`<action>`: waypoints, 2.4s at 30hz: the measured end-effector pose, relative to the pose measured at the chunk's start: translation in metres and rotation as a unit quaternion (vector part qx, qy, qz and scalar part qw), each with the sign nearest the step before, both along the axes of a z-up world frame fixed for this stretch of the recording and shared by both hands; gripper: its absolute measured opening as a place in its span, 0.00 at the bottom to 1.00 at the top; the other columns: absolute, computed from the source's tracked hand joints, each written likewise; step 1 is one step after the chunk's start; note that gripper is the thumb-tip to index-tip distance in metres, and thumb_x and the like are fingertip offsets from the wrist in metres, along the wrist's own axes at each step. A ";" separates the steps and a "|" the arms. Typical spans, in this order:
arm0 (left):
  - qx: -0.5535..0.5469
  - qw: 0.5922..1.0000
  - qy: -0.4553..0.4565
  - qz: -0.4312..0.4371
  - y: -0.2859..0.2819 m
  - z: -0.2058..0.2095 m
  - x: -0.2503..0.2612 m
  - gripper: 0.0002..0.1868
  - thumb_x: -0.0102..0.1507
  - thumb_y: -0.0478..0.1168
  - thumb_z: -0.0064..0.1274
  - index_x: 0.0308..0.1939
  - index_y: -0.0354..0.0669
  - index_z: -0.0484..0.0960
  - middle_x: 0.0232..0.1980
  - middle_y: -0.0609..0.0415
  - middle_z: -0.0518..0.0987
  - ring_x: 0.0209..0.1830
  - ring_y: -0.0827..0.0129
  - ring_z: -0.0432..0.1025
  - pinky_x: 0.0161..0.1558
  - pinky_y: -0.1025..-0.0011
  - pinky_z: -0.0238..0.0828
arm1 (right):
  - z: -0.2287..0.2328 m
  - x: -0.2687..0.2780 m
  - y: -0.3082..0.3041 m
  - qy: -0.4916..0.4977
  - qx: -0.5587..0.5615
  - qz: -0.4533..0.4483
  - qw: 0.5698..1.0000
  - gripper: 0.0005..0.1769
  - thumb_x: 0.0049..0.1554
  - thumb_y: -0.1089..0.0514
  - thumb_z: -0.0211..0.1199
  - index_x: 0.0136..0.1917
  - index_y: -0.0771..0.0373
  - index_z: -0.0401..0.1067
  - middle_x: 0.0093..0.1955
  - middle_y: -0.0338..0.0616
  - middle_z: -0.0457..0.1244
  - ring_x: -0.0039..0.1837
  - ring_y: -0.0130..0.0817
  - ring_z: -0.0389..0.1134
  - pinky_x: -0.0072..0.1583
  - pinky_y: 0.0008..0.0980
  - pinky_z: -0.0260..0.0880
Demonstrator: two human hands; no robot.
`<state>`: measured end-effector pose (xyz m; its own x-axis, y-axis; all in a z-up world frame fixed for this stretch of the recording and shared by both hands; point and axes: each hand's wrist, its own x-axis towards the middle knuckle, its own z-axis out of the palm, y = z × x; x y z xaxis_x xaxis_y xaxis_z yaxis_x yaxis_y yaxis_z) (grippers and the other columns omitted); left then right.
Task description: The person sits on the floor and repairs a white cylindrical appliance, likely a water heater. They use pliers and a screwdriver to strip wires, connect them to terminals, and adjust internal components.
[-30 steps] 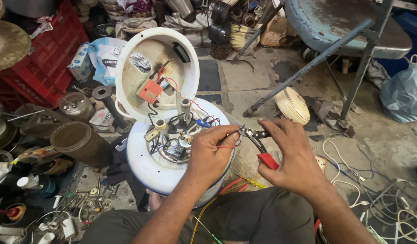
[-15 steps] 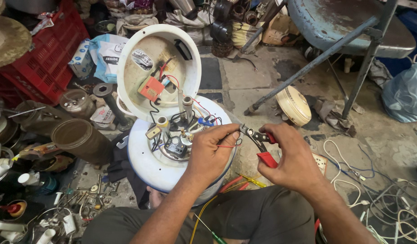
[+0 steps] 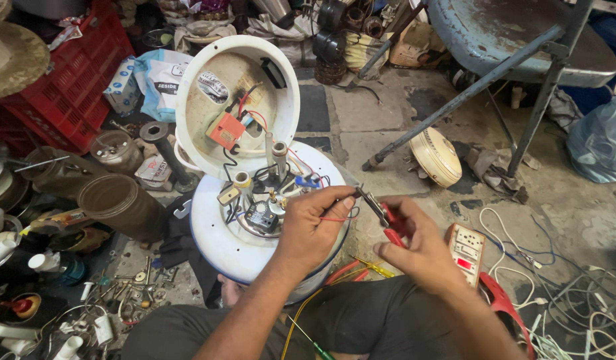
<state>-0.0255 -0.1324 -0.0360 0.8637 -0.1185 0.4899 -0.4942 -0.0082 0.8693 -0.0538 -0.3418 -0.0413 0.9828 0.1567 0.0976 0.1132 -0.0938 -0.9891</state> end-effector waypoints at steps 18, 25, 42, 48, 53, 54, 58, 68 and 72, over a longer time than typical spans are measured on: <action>0.051 0.997 0.016 0.063 -0.002 -0.005 -0.005 0.06 0.68 0.37 0.56 0.47 0.40 0.83 0.22 0.61 0.67 0.22 0.81 0.58 0.26 0.75 0.55 | -0.015 -0.010 0.025 -0.101 0.134 -0.128 0.978 0.23 0.56 0.63 0.65 0.63 0.66 0.65 0.50 0.41 0.65 0.49 0.28 0.68 0.50 0.29 0.72; 0.023 0.999 0.006 0.034 0.000 -0.001 -0.006 0.07 0.65 0.34 0.55 0.46 0.40 0.78 0.23 0.64 0.69 0.22 0.82 0.59 0.25 0.76 0.56 | 0.004 -0.006 0.058 -0.141 0.051 -0.107 0.983 0.23 0.55 0.67 0.70 0.61 0.65 0.64 0.48 0.42 0.66 0.50 0.25 0.67 0.52 0.26 0.69; -0.056 0.997 0.058 0.016 0.005 -0.015 -0.003 0.09 0.70 0.40 0.54 0.48 0.37 0.81 0.28 0.67 0.71 0.27 0.86 0.60 0.29 0.80 0.58 | -0.008 0.008 0.030 -0.264 -0.268 -0.089 0.922 0.35 0.49 0.61 0.69 0.68 0.67 0.61 0.60 0.55 0.61 0.62 0.43 0.64 0.65 0.40 0.66; -0.087 0.993 0.069 -0.031 0.007 -0.016 0.001 0.10 0.72 0.40 0.51 0.49 0.36 0.81 0.32 0.67 0.75 0.30 0.86 0.63 0.32 0.81 0.61 | 0.007 0.008 0.036 -0.255 -0.298 -0.049 0.919 0.35 0.46 0.63 0.68 0.66 0.65 0.63 0.58 0.53 0.62 0.60 0.48 0.63 0.63 0.43 0.65; -0.084 0.991 0.096 -0.025 0.006 -0.019 0.002 0.10 0.72 0.40 0.52 0.48 0.36 0.81 0.30 0.67 0.73 0.28 0.86 0.60 0.30 0.82 0.58 | 0.014 0.009 0.040 -0.272 -0.303 -0.047 0.912 0.34 0.46 0.63 0.66 0.65 0.65 0.64 0.59 0.53 0.62 0.60 0.48 0.63 0.63 0.42 0.65; -0.081 0.991 0.104 -0.024 0.006 -0.020 0.002 0.10 0.71 0.40 0.53 0.48 0.36 0.82 0.30 0.66 0.73 0.28 0.86 0.60 0.29 0.81 0.57 | 0.015 0.009 0.041 -0.271 -0.311 -0.052 0.910 0.33 0.46 0.63 0.67 0.65 0.65 0.64 0.58 0.53 0.62 0.59 0.48 0.63 0.62 0.43 0.65; -0.085 0.992 0.092 -0.021 0.006 -0.022 0.004 0.10 0.71 0.40 0.52 0.48 0.36 0.81 0.32 0.67 0.75 0.29 0.87 0.62 0.31 0.82 0.60 | 0.014 0.008 0.044 -0.288 -0.338 -0.078 0.893 0.31 0.46 0.63 0.68 0.63 0.65 0.65 0.55 0.52 0.62 0.57 0.47 0.63 0.60 0.44 0.65; -0.107 0.989 0.092 -0.038 0.007 -0.023 0.004 0.10 0.72 0.39 0.51 0.49 0.36 0.81 0.34 0.66 0.77 0.31 0.87 0.63 0.33 0.82 0.62 | 0.005 0.007 0.046 -0.265 -0.362 -0.127 0.884 0.27 0.45 0.61 0.70 0.58 0.65 0.67 0.46 0.50 0.62 0.49 0.46 0.64 0.52 0.43 0.66; -0.107 0.988 0.097 -0.048 0.008 -0.020 0.002 0.10 0.72 0.39 0.51 0.48 0.35 0.80 0.32 0.66 0.76 0.30 0.87 0.63 0.32 0.82 0.60 | 0.003 0.007 0.044 -0.273 -0.362 -0.127 0.882 0.26 0.45 0.62 0.69 0.56 0.66 0.67 0.46 0.51 0.62 0.49 0.47 0.64 0.51 0.44 0.66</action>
<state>-0.0234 -0.1248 -0.0565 0.9334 -0.1155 0.3396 -0.3086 0.2241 0.9244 -0.0466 -0.2974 -0.0385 0.8331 0.1544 0.5312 0.4386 -0.7695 -0.4642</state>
